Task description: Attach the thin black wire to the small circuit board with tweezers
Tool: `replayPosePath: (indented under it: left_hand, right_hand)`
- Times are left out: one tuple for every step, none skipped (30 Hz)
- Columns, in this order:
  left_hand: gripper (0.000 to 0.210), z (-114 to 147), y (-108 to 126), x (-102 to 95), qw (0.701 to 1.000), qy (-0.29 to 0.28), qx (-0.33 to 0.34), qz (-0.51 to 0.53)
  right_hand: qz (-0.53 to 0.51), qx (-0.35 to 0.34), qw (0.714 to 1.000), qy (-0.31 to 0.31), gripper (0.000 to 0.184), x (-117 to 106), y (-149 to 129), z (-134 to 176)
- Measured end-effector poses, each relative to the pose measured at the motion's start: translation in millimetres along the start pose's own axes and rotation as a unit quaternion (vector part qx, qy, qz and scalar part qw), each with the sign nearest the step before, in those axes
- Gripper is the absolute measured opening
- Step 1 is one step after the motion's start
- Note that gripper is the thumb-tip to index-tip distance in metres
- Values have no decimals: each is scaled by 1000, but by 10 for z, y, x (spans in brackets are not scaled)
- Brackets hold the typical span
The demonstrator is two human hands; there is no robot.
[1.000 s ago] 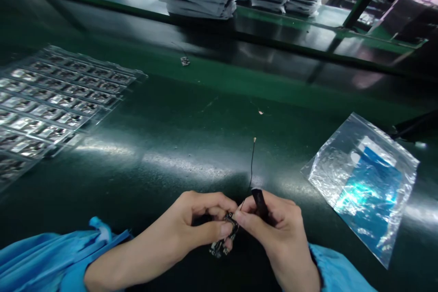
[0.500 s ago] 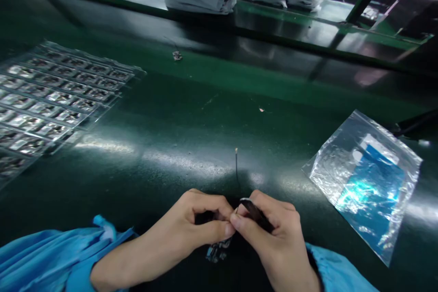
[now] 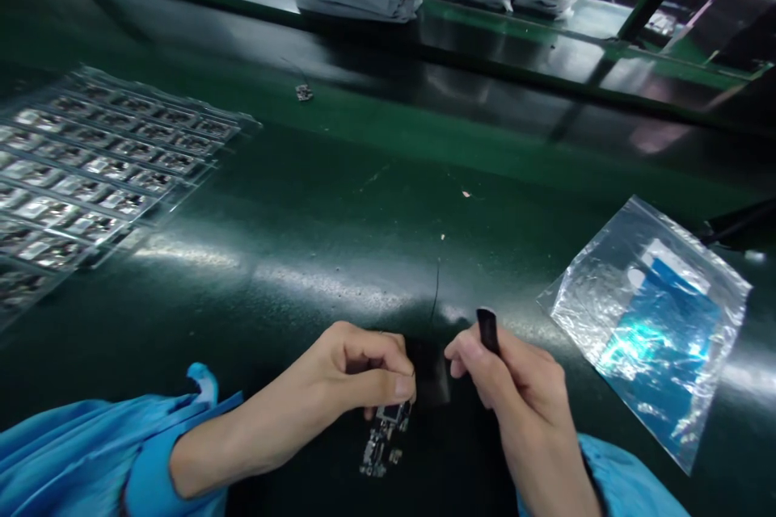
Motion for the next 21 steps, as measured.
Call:
replayPosePath:
  left_hand:
    - [15, 1, 8, -7, 1000, 11, 4, -5]
    - [15, 3, 17, -15, 1000, 24, 11, -12]
    - [16, 3, 25, -22, 999, 37, 15, -22]
    - [16, 2, 32, -29, 998, 48, 18, -31]
    - [16, 0, 37, -35, 997, 55, 20, -40]
    - [16, -4, 41, -40, 997, 59, 19, -50]
    - [17, -11, 41, -45, 996, 60, 16, -61]
    - [17, -19, 41, -50, 995, 62, 12, -72]
    - [18, -27, 39, -56, 995, 65, 7, -81]
    - [19, -36, 38, -61, 994, 66, 3, -89]
    - [20, -44, 36, -66, 993, 68, 1, -94]
    - [20, -51, 35, -70, 993, 68, 1, -96]
    - [21, -56, 34, -73, 993, 66, 2, -96]
    - [22, -58, 33, -75, 993, 66, 3, -97]
    - [22, -59, 31, -77, 993, 66, 4, -99]
    - [22, -59, 30, -78, 993, 68, 4, -101]
    - [22, -57, 28, -79, 992, 70, 5, -103]
    - [22, -55, 26, -80, 992, 71, 6, -104]
    - [21, -53, 23, -80, 992, 71, 7, -106]
    - [21, -51, 20, -80, 992, 70, 7, -108]
    - [21, -48, 16, -79, 992, 69, 8, -109]
  right_hand:
    - [14, -21, 1000, 2, 27, -27, -18, 3]
    - [31, -43, 999, 2, 25, -51, -41, 9]
    - [51, -65, 997, 2, 24, -72, -66, 19]
    - [74, -84, 994, -1, 22, -91, -91, 33]
    - [97, -95, 991, -5, 22, -110, -111, 50]
    - [117, -100, 988, -6, 22, -129, -124, 69]
    - [128, -97, 987, -14, 23, -146, -127, 88]
    - [130, -89, 987, -20, 24, -161, -121, 106]
    - [122, -84, 988, -30, 23, -171, -110, 120]
    - [111, -80, 990, -42, 21, -176, -96, 132]
    - [102, -75, 991, -48, 17, -179, -80, 141]
    - [100, -70, 991, -54, 15, -176, -64, 148]
    - [105, -62, 991, -54, 15, -170, -50, 154]
    - [113, -54, 991, -50, 16, -161, -39, 159]
    - [123, -45, 990, -45, 17, -148, -31, 164]
    - [130, -38, 990, -38, 17, -133, -27, 169]
    - [132, -35, 990, -33, 18, -117, -26, 173]
    - [134, -29, 990, -30, 18, -101, -26, 175]
    - [135, -25, 990, -27, 18, -88, -26, 175]
    - [137, -21, 990, -28, 18, -79, -26, 173]
    - [138, -18, 990, -30, 18, -75, -26, 171]
Point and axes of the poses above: each hand's wrist, its own z-axis away from the middle knuckle, its own x-axis out of the palm, y = z × x, the point moved 2 cm from there along -z, towards the middle knuckle, and after that the axes turned 14 degrees about -x, right-handed, at the moved point
